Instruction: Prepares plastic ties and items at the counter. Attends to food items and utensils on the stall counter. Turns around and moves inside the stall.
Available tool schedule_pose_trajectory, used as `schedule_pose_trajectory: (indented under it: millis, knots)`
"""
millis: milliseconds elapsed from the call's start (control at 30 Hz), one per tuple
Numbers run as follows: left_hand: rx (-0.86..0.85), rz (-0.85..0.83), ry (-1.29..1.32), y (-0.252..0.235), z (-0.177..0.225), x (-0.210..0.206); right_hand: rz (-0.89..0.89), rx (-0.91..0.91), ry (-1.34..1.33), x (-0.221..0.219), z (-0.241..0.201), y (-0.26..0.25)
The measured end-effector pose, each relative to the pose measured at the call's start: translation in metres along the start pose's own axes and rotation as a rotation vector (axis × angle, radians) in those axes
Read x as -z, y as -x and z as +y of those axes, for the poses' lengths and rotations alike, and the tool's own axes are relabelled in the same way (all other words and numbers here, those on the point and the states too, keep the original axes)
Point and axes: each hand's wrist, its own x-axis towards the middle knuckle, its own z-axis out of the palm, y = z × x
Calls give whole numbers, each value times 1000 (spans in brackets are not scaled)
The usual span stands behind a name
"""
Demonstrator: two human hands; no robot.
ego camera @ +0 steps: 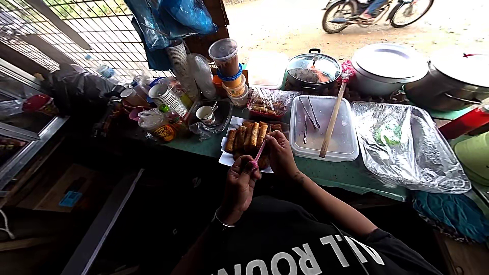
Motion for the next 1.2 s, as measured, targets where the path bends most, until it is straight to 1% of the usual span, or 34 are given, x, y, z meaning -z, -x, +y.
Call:
schedule_pose_trajectory:
  millis: [67, 133, 167, 200, 233, 267, 300, 367, 400, 467, 600, 667, 700, 767, 867, 900, 933, 1000, 1067, 1133, 1200]
  knots:
    - [25, -24, 19, 0, 2, 0, -24, -29, 8, 3, -3, 1]
    - [34, -45, 24, 0, 5, -1, -50, -21, 117, 9, -6, 3]
    - [31, -43, 23, -1, 7, -1, -48, 47, 242, 13, -7, 5]
    - [26, -34, 20, -1, 8, -2, -50, 164, 391, 17, -8, 10]
    - [19, -21, 11, -2, 9, -2, -63, 323, 523, 21, -8, 16]
    - [8, -5, -4, -3, 9, -2, -102, 490, 595, 25, -9, 22]
    - [-11, 9, -20, -4, 8, -3, -178, 611, 625, 27, -13, 27]
    - [-78, 19, -65, -5, 3, -3, -316, 720, 659, 26, -19, 37]
    - [-129, 24, -109, -5, 0, -2, -321, 751, 693, 25, -19, 42]
    - [-240, 23, -215, -7, -6, 1, -261, 798, 750, 24, -15, 46]
    - [-349, 26, -286, -8, -12, 3, -166, 870, 879, 22, -13, 51]
    - [-389, 7, -374, -7, -12, 5, -124, 913, 926, 20, -11, 53]
    - [-391, 4, -408, -7, -12, 6, -112, 926, 931, 20, -9, 53]
    - [-326, 14, -419, -7, -10, 6, -111, 909, 913, 19, -7, 53]
    - [-109, 41, -307, -5, -3, 1, -186, 776, 796, 19, -4, 50]
    - [-45, 41, -272, -5, 0, 1, -204, 764, 801, 20, -5, 49]
    - [-11, 23, -266, -4, 2, 4, -210, 795, 858, 21, -7, 48]
    - [-7, -55, -330, -4, 8, 12, -235, 896, 1071, 26, -15, 48]
    - [-29, -136, -387, -3, 11, 20, -316, 941, 1217, 30, -27, 48]
    - [-40, -163, -396, -2, 11, 22, -444, 879, 1159, 32, -34, 49]
    - [-66, -161, -382, -1, 8, 22, -517, 762, 980, 31, -35, 51]
